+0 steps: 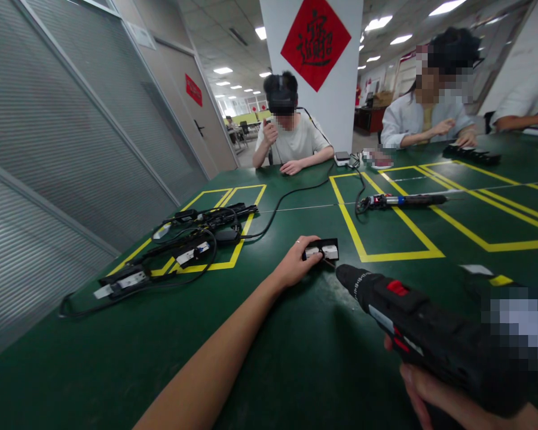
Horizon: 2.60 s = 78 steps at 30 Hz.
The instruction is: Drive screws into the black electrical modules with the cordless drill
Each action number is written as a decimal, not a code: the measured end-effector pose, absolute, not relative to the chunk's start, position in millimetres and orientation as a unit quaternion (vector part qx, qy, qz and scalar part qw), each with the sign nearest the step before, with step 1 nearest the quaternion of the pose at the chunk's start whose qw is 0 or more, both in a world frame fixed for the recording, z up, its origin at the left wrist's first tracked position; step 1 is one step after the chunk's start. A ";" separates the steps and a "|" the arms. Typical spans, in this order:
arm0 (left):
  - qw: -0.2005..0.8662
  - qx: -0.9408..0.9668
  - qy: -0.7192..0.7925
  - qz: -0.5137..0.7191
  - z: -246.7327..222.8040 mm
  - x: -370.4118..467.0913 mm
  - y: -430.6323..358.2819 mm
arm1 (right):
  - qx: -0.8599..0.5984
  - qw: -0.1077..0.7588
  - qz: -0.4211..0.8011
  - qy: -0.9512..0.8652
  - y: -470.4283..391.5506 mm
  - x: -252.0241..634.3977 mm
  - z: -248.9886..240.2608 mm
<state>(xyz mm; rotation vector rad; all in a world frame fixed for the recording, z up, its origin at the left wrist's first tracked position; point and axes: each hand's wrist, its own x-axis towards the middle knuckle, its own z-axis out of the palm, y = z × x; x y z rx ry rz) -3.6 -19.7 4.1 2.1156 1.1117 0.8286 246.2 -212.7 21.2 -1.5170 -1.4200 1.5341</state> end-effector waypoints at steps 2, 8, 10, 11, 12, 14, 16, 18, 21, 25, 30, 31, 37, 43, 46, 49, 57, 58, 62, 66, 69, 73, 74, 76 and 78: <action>0.303 0.797 0.420 0.311 4.2 -3.5 -19.8 | -0.566 0.276 0.566 -0.532 -213.2 247.0 17.2; 0.310 0.793 0.423 0.311 4.8 -3.2 -20.8 | -0.571 0.275 0.540 -0.554 -212.8 248.0 3.7; 0.309 0.792 0.424 0.312 4.8 -3.4 -20.9 | -0.562 0.278 0.546 -0.556 -212.3 249.0 1.5; 0.309 0.792 0.424 0.313 4.8 -3.5 -20.8 | -0.555 0.281 0.549 -0.558 -212.3 249.7 1.1; 0.308 0.793 0.422 0.314 4.6 -3.6 -20.6 | -0.550 0.282 0.551 -0.560 -212.4 250.5 0.9; 0.305 0.795 0.418 0.316 4.1 -3.8 -20.2 | -0.547 0.280 0.549 -0.566 -213.0 252.0 0.6; 0.302 0.798 0.414 0.318 3.7 -3.6 -19.7 | -0.548 0.275 0.550 -0.567 -214.0 252.9 -0.6; 0.301 0.798 0.413 0.319 3.4 -3.2 -19.5 | -0.542 0.276 0.566 -0.557 -214.6 253.2 -2.3; 0.304 0.797 0.415 0.317 4.0 -2.7 -19.8 | -0.533 0.295 0.603 -0.516 -214.5 253.0 -2.8; 0.310 0.795 0.420 0.309 6.7 -2.7 -20.9 | -0.541 0.298 0.600 -0.508 -214.0 252.1 3.1; 0.311 0.795 0.423 0.305 8.1 -3.1 -21.6 | -0.557 0.277 0.571 -0.536 -215.1 250.3 10.4; 0.310 0.794 0.423 0.307 7.7 -3.0 -21.5 | -0.557 0.270 0.570 -0.540 -215.3 250.1 11.0; 0.306 0.795 0.423 0.310 6.2 -2.9 -20.8 | -0.551 0.269 0.580 -0.537 -214.1 249.7 8.3; 0.302 0.799 0.415 0.314 4.7 -4.0 -19.6 | -0.566 0.298 0.564 -0.522 -216.6 245.8 4.6; 0.299 0.799 0.413 0.320 2.9 -3.5 -18.8 | -0.589 0.301 0.531 -0.530 -217.2 244.9 8.2; 0.299 0.797 0.418 0.317 2.6 -2.8 -18.7 | -0.569 0.294 0.543 -0.543 -215.3 246.3 8.4; 0.303 0.797 0.421 0.311 5.4 -3.5 -20.5 | -0.577 0.300 0.578 -0.494 -213.9 247.5 -2.5; 0.303 0.797 0.420 0.311 5.5 -3.6 -20.5 | -0.575 0.309 0.583 -0.485 -214.3 246.7 -1.8; 0.301 0.798 0.420 0.311 6.1 -3.3 -20.7 | -0.552 0.339 0.585 -0.489 -214.7 244.6 3.7; 0.300 0.797 0.424 0.308 6.2 -2.9 -20.6 | -0.567 0.299 0.559 -0.527 -213.8 245.3 6.0; 0.301 0.796 0.424 0.309 5.4 -3.2 -20.7 | -0.582 0.269 0.547 -0.538 -213.5 245.0 8.8; 0.303 0.796 0.424 0.308 4.1 -3.6 -20.5 | -0.578 0.272 0.524 -0.563 -212.8 243.1 17.5; 0.301 0.797 0.424 0.309 3.8 -3.6 -20.2 | -0.580 0.265 0.517 -0.572 -212.3 242.9 19.1; 0.298 0.799 0.421 0.311 3.4 -3.4 -19.5 | -0.585 0.246 0.508 -0.582 -211.1 242.9 19.8; 0.295 0.800 0.418 0.313 3.1 -3.3 -18.7 | -0.584 0.235 0.511 -0.586 -209.7 243.5 17.3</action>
